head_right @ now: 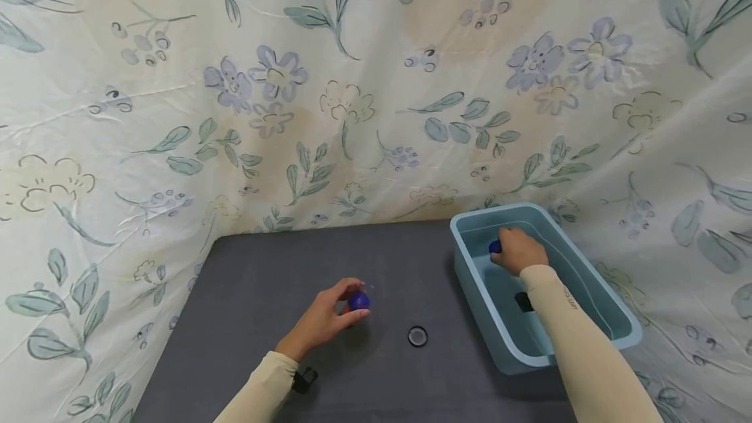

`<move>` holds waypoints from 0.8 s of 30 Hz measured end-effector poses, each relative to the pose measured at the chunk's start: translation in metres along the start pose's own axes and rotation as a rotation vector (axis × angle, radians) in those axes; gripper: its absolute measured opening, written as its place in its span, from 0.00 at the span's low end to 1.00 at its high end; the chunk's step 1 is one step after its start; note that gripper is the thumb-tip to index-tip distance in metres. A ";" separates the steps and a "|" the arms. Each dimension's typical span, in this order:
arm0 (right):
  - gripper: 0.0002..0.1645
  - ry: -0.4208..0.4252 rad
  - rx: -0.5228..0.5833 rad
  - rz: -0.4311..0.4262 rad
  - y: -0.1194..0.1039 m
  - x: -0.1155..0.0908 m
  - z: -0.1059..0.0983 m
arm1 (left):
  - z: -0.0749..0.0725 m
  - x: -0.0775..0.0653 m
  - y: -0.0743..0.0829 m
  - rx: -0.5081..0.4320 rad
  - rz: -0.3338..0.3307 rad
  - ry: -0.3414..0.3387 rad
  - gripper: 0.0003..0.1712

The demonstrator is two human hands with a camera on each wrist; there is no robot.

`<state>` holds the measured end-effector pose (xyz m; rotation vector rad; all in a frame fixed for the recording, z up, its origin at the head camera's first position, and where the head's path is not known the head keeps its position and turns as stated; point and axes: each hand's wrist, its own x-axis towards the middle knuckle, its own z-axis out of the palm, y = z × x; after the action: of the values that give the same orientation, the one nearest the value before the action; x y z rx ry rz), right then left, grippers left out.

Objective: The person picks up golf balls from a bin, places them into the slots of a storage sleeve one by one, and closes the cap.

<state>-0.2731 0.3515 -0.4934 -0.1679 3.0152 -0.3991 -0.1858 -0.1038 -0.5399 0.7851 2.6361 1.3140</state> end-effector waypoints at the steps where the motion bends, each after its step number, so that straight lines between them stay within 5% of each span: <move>1: 0.25 0.022 0.025 -0.008 -0.007 -0.003 -0.004 | 0.000 0.000 0.000 0.002 0.004 0.001 0.32; 11: 0.25 0.259 0.216 -0.081 -0.087 -0.038 -0.032 | 0.001 0.002 0.005 0.020 0.038 0.001 0.32; 24: 0.23 0.264 0.513 -0.219 -0.161 -0.058 -0.024 | 0.001 0.003 0.008 0.027 0.038 0.013 0.31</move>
<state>-0.2032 0.2102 -0.4237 -0.4314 3.0182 -1.2827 -0.1844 -0.0975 -0.5338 0.8378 2.6676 1.2994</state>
